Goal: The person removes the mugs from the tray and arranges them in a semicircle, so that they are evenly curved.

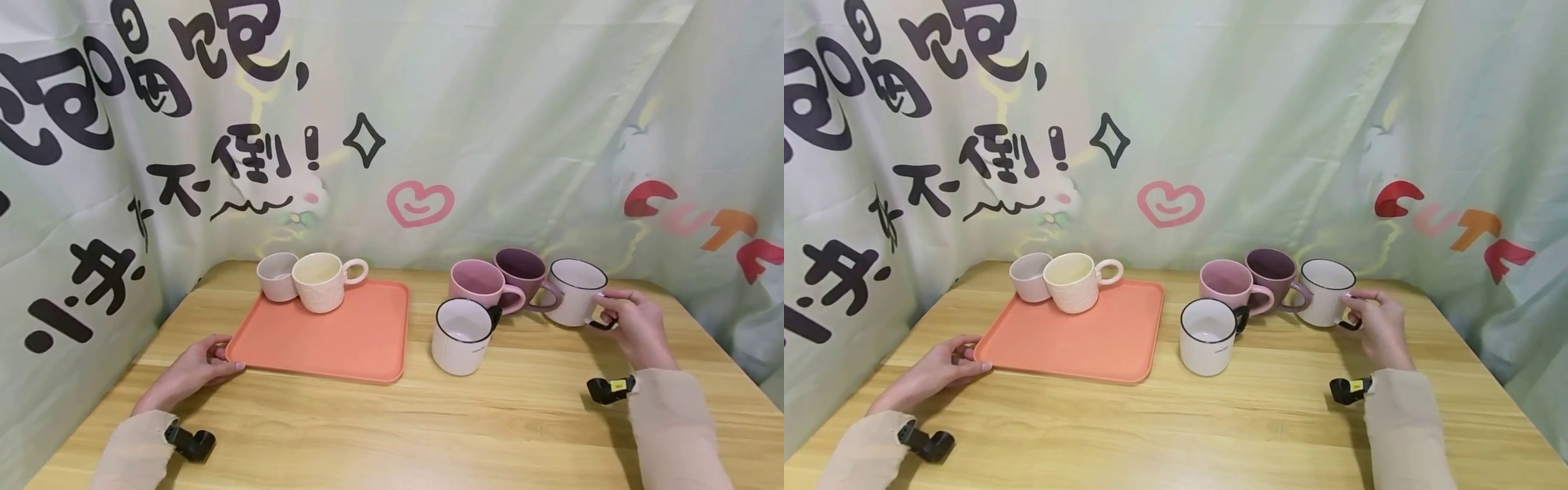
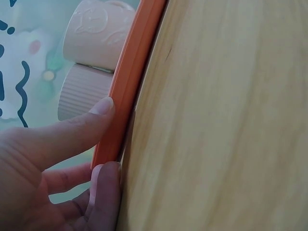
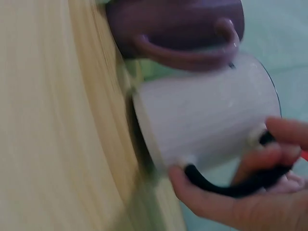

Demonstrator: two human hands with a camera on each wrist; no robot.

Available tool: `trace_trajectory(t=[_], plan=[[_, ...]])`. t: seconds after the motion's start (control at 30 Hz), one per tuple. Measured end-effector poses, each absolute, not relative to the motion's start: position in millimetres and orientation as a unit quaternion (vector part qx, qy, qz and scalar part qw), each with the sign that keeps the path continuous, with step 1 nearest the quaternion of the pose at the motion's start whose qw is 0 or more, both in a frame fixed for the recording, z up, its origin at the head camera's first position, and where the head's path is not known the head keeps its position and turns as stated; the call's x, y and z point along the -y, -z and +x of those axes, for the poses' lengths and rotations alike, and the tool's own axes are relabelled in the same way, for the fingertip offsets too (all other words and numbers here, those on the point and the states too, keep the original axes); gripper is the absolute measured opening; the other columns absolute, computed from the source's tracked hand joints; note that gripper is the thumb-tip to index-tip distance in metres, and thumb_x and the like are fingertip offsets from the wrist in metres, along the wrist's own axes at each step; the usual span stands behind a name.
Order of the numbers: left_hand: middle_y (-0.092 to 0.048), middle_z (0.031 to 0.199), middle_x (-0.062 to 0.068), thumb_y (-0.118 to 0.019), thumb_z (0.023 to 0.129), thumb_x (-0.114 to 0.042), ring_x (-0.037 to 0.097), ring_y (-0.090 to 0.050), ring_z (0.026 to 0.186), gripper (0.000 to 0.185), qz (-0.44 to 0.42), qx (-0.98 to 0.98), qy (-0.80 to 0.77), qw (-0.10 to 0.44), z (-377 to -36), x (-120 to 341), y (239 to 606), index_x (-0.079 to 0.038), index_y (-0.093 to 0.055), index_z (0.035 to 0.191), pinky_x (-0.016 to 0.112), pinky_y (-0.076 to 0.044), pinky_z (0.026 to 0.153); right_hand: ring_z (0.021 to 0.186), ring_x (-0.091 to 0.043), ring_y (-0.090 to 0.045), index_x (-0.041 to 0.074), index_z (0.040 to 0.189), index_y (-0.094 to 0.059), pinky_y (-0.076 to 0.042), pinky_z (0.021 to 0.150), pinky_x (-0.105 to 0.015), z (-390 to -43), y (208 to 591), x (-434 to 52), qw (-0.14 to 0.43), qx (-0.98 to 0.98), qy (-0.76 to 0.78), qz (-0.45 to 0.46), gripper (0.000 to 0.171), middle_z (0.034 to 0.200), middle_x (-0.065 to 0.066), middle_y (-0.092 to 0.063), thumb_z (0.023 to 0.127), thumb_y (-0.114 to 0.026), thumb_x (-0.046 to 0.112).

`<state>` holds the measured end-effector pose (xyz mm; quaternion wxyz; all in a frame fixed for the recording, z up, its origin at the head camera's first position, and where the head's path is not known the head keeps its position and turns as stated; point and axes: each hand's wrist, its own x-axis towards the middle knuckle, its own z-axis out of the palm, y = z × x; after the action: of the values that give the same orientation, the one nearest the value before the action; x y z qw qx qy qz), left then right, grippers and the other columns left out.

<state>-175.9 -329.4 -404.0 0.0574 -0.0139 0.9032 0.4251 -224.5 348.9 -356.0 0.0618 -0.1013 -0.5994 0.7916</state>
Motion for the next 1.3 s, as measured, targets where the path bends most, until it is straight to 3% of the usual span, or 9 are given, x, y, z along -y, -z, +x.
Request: trace_trajectory(t=[0.13, 0.23, 0.37, 0.53, 0.73, 1.13, 1.3], plan=[[-0.057, 0.1, 0.014, -0.077, 0.092, -0.012, 0.02, -0.053, 0.084, 0.073, -0.009, -0.902, -0.428, 0.058, -177, 330, 402, 0.023, -0.034, 0.139, 0.023, -0.05, 0.066, 0.063, -0.014, -0.051, 0.01, 0.085, -0.062, -0.058, 0.066, -0.036, -225, 358, -358, -0.018, 0.643, -0.763, -0.062, 0.02, 0.068, -0.002, -0.05, 0.101, -0.057, 0.0], [-0.057, 0.101, 0.015, -0.077, 0.092, -0.012, 0.02, -0.053, 0.085, 0.073, -0.008, -0.902, -0.426, 0.062, -177, 330, 401, 0.023, -0.033, 0.14, 0.023, -0.05, 0.067, 0.068, -0.014, -0.057, 0.003, 0.098, -0.054, -0.059, 0.069, -0.036, -226, 360, -360, -0.044, 0.679, -0.73, -0.058, 0.006, 0.071, -0.004, -0.055, 0.102, -0.058, 0.004], [-0.058, 0.102, 0.015, -0.076, 0.092, -0.012, 0.02, -0.053, 0.085, 0.073, -0.007, -0.901, -0.429, 0.065, -176, 331, 400, 0.023, -0.033, 0.139, 0.023, -0.05, 0.067, 0.071, -0.014, -0.061, 0.0, 0.104, -0.05, -0.059, 0.068, -0.036, -225, 360, -358, -0.035, 0.698, -0.713, -0.06, 0.013, 0.075, -0.006, -0.061, 0.101, -0.061, 0.004], [-0.058, 0.102, 0.015, -0.077, 0.092, -0.012, 0.02, -0.053, 0.085, 0.074, -0.012, -0.898, -0.434, 0.067, -174, 333, 404, 0.023, -0.033, 0.14, 0.023, -0.05, 0.067, 0.072, -0.014, -0.063, 0.007, 0.093, -0.062, -0.059, 0.067, -0.036, -222, 359, -357, -0.022, 0.714, -0.698, -0.054, 0.008, 0.077, -0.006, -0.062, 0.099, -0.066, 0.006], [-0.057, 0.102, 0.015, -0.076, 0.092, -0.011, 0.019, -0.054, 0.085, 0.074, -0.019, -0.893, -0.444, 0.071, -173, 335, 407, 0.022, -0.032, 0.141, 0.023, -0.051, 0.067, 0.074, -0.012, -0.063, 0.008, 0.094, -0.066, -0.059, 0.068, -0.033, -221, 357, -356, -0.017, 0.752, -0.657, -0.042, 0.006, 0.08, -0.002, -0.064, 0.099, -0.068, 0.012], [-0.056, 0.103, 0.015, -0.076, 0.092, -0.011, 0.019, -0.054, 0.084, 0.073, -0.023, -0.89, -0.449, 0.079, -175, 332, 404, 0.022, -0.032, 0.141, 0.024, -0.051, 0.067, 0.079, -0.01, -0.064, 0.018, 0.095, -0.066, -0.058, 0.072, -0.031, -220, 353, -360, -0.024, 0.803, -0.594, -0.036, 0.007, 0.085, 0.002, -0.064, 0.102, -0.064, 0.019], [-0.057, 0.103, 0.015, -0.075, 0.093, -0.012, 0.018, -0.054, 0.085, 0.073, -0.02, -0.891, -0.446, 0.082, -177, 331, 403, 0.021, -0.032, 0.141, 0.024, -0.051, 0.067, 0.078, -0.01, -0.064, 0.015, 0.096, -0.067, -0.058, 0.072, -0.031, -219, 352, -363, -0.025, 0.803, -0.595, -0.033, 0.008, 0.084, 0.003, -0.065, 0.102, -0.063, 0.017]])
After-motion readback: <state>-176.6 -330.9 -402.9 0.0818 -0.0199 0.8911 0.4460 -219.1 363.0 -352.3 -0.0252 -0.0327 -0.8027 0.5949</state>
